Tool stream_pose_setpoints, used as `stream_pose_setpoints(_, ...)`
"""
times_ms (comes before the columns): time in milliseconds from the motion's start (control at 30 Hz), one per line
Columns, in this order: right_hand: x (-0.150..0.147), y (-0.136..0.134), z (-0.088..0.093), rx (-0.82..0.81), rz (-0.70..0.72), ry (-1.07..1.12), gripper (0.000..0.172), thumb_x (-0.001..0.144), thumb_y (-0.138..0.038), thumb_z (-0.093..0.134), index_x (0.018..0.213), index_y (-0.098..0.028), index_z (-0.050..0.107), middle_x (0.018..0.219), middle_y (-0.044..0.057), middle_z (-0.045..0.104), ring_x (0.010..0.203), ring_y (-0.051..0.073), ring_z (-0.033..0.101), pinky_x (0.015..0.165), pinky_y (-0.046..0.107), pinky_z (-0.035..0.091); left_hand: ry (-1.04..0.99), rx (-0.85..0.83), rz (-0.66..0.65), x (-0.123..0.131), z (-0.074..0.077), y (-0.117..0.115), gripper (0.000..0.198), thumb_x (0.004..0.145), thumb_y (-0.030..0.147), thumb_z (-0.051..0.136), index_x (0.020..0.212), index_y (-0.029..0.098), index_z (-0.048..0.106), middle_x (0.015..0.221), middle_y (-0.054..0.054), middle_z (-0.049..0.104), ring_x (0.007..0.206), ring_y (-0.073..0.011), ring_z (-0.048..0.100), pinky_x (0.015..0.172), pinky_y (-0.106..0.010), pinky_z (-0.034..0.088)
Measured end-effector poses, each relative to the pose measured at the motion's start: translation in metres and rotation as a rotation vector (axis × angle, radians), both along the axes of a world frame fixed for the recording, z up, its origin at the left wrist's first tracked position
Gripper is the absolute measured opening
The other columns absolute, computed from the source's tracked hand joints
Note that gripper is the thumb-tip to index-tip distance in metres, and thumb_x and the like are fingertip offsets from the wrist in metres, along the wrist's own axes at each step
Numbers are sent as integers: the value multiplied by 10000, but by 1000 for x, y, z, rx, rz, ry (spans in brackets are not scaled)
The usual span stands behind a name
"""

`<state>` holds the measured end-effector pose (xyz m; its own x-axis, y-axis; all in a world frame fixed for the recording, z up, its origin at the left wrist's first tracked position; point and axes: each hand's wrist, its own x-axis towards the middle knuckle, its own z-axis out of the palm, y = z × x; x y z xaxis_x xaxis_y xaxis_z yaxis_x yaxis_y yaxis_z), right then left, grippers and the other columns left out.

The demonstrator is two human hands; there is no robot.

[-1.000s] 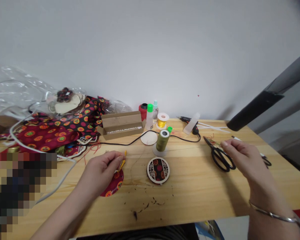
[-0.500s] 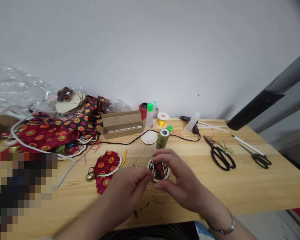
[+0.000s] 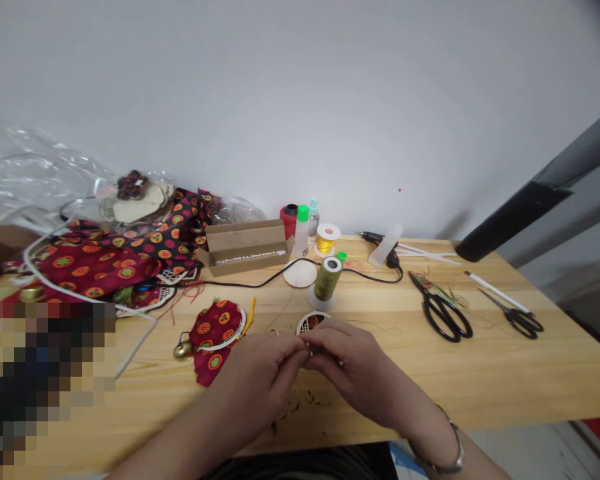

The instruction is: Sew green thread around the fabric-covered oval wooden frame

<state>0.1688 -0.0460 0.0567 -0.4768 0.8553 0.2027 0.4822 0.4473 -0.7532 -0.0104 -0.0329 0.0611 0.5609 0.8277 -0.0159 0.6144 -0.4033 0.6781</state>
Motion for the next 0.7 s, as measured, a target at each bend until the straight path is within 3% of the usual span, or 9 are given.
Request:
stream_pose_setpoints(400, 15, 7, 0, 115, -160, 22, 136, 848, -108, 574, 813, -197, 671, 717, -16, 643, 655, 89, 571, 616, 184, 425, -46, -34, 43, -11, 0, 10, 253, 886, 250, 437, 711, 189, 608, 600, 27, 587, 590, -139, 552, 575, -230, 375)
stream_pose_setpoints(700, 16, 11, -3, -75, -261, 134, 127, 825, -166, 593, 761, -195, 699, 684, -11, 688, 579, 91, 567, 547, 182, 438, -154, -89, 130, -9, 3, 15, 244, 859, 263, 484, 675, 191, 626, 605, 37, 620, 597, -130, 573, 583, -208, 407)
